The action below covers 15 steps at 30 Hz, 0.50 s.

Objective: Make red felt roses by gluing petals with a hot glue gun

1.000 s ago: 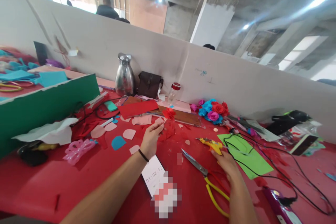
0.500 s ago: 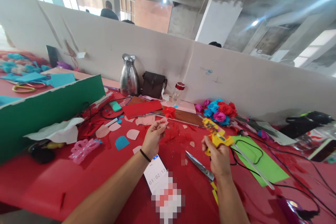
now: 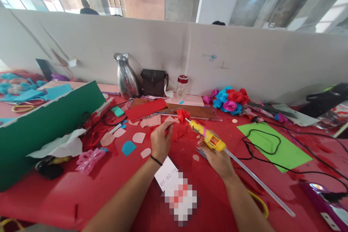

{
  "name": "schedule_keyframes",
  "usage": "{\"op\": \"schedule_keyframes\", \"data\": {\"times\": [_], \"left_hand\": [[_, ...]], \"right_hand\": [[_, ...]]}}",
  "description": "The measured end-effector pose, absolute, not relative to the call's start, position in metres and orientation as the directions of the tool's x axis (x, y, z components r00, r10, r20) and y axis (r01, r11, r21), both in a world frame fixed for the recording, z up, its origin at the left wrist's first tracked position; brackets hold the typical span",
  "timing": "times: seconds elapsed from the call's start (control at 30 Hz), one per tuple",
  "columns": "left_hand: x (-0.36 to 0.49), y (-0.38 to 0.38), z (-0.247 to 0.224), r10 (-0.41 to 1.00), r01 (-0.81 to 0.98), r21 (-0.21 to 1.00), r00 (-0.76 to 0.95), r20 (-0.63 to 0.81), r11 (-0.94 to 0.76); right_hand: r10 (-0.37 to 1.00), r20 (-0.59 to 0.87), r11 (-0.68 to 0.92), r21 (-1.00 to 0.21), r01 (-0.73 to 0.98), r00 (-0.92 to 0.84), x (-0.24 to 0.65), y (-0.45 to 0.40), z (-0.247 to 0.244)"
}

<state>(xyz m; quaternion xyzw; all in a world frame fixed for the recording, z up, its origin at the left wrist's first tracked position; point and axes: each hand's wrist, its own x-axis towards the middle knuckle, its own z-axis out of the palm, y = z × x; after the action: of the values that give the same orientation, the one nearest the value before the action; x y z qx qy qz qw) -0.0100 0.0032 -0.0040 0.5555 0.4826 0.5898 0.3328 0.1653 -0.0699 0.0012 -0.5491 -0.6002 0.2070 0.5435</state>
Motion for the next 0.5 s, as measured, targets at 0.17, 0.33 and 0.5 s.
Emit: {"op": "schedule_keyframes", "data": {"times": [0.17,0.33,0.5], "left_hand": [[-0.016,0.012,-0.008,0.963,0.022,0.977,-0.163,0.213,-0.213],[-0.017,0.016,-0.007,0.994,-0.286,0.958,-0.113,-0.009,-0.024],[-0.015,0.010,-0.002,0.993,-0.458,0.881,0.043,-0.112,0.119]], "right_hand": [[0.851,0.356,0.230,-0.913,0.336,0.386,0.164,-0.070,0.005],[0.843,0.254,0.185,-0.965,0.187,0.475,0.169,-0.064,0.001],[0.872,0.176,0.136,-0.983,0.120,0.456,0.167,-0.060,-0.004]]}}
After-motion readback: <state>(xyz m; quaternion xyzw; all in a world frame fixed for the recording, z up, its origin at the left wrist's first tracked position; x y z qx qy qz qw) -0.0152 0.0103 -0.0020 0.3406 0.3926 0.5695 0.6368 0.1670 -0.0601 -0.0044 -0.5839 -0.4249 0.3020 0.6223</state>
